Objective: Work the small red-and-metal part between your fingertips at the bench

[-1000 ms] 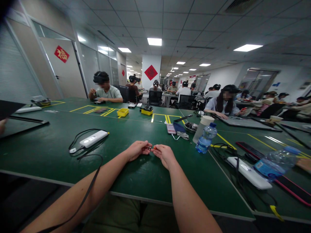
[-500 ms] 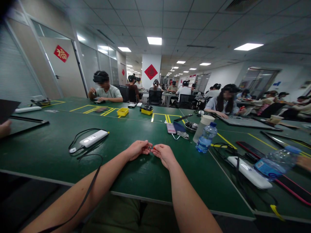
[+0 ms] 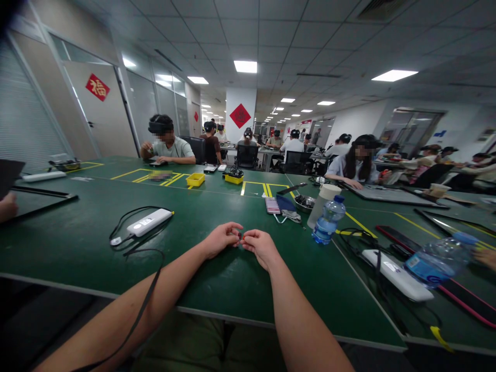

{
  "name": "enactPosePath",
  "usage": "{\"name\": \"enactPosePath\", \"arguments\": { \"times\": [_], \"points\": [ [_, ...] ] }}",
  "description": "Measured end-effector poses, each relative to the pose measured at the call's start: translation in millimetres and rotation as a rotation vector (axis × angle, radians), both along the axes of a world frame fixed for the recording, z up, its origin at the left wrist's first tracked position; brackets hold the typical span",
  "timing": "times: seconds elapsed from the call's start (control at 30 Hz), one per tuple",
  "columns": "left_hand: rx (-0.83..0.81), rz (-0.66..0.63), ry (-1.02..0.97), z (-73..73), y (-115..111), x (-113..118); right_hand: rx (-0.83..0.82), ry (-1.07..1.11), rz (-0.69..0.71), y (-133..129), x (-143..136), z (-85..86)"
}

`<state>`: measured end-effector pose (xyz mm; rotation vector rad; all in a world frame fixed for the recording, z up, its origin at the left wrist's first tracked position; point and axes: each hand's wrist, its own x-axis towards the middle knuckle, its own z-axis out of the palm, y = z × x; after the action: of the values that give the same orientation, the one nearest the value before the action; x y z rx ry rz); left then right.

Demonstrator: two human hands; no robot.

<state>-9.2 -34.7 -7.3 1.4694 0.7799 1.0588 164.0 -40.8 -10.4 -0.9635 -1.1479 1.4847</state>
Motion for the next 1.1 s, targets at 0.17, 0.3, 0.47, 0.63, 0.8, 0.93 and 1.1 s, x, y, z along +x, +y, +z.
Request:
{"name": "enactPosePath", "arguments": {
  "times": [0.17, 0.3, 0.47, 0.63, 0.8, 0.93, 1.1],
  "points": [
    [-0.012, 0.003, 0.012, -1.9, 0.9, 0.3, 0.009, -0.013, -0.003, 0.3, -0.2, 0.1],
    [-0.066, -0.017, 0.005, -0.7, -0.2, 0.2, 0.018, -0.006, -0.009, 1.1, -0.4, -0.5],
    [-0.045, -0.047, -0.012, -3.9, 3.3, -1.6, 0.012, -0.005, -0.01, -0.1, -0.7, 1.6],
    [-0.052, -0.065, -0.016, -8.4, 6.5, -2.4, 0.001, 0.001, 0.011, -1.1, -0.1, 2.3],
    [-0.099, -0.051, -0.045, -6.4, 5.1, -1.4, -0.012, 0.039, 0.027, -0.6, 1.2, 2.4],
    [-0.121, -0.053, -0.1, -3.0, 3.8, -1.3, -0.017, 0.093, 0.056, -1.0, 2.0, 4.0],
    [-0.106, -0.066, -0.137, -3.3, 3.8, -1.0, -0.012, 0.124, 0.096, 0.0, 2.4, 3.5]
  ]
}}
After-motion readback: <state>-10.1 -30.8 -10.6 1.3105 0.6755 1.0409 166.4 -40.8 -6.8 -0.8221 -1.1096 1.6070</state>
